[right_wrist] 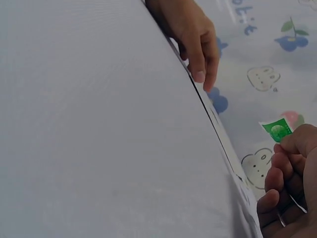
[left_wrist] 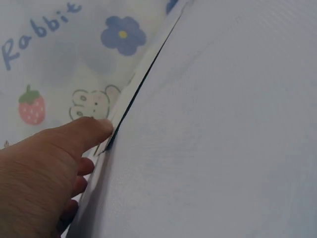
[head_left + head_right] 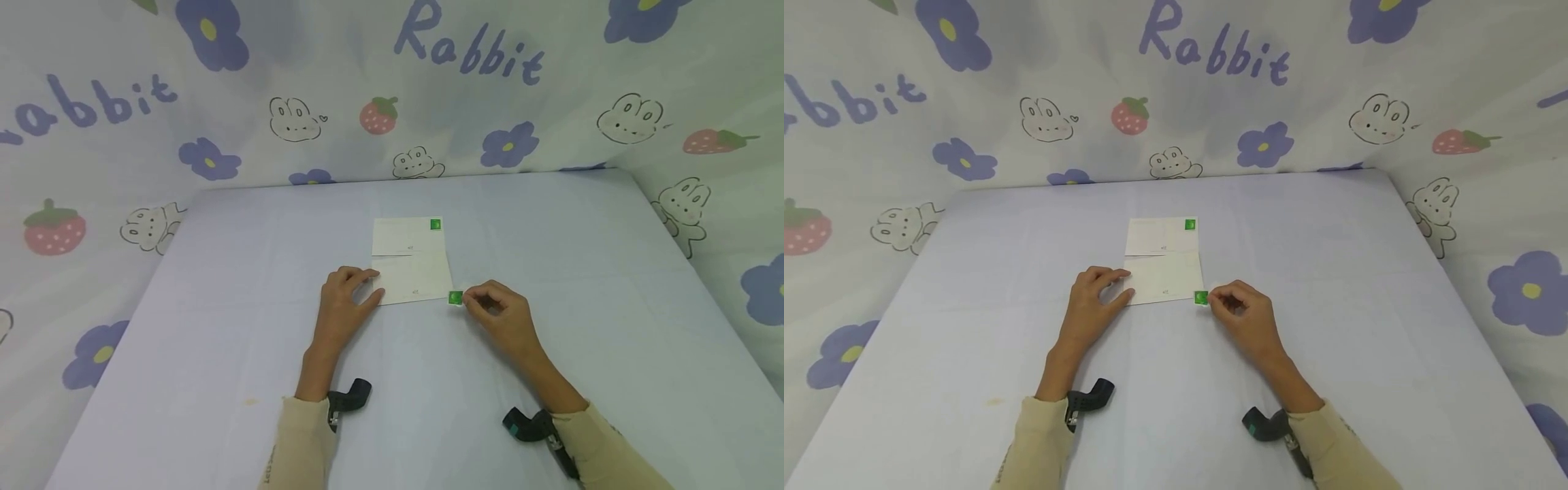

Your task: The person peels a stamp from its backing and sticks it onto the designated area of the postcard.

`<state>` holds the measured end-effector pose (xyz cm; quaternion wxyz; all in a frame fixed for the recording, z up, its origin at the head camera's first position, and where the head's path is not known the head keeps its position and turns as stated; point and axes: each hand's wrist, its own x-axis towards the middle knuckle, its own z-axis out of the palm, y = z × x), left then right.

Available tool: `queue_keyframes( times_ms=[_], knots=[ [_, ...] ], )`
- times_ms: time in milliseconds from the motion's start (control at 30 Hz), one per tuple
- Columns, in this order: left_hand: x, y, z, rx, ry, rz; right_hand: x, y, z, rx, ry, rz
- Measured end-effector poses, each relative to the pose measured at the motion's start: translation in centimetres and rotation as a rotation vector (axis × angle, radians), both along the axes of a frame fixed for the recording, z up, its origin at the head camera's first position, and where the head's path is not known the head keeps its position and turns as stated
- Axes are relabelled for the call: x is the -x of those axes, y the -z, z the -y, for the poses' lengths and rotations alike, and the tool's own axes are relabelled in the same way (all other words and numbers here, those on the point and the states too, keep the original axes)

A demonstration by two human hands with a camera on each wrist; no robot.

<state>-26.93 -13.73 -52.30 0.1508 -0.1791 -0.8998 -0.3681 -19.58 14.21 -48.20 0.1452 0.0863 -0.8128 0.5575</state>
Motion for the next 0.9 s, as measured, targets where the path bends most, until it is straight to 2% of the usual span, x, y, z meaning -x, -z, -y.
queue_keyframes(
  times_ms=[100,267,500,567,900],
  knots=[
    [-0.1,-0.2,0.0,0.016,-0.009,0.030,0.3,0.0,-0.1,-0.019,0.018,0.004],
    [0.0,-0.3,-0.1,0.031,-0.019,0.042,0.9,0.2,-0.1,-0.030,0.061,-0.006],
    [0.0,-0.4,0.0,0.022,-0.028,0.039,3.2,3.5,-1.2,-0.025,0.089,-0.012],
    [0.0,-0.5,0.0,0.022,-0.028,0.036,3.7,3.9,-1.4,-0.024,0.085,-0.009],
    [0.0,-0.4,-0.1,0.017,-0.030,0.057,5.2,4.2,-1.7,-0.064,0.082,0.029]
  ],
)
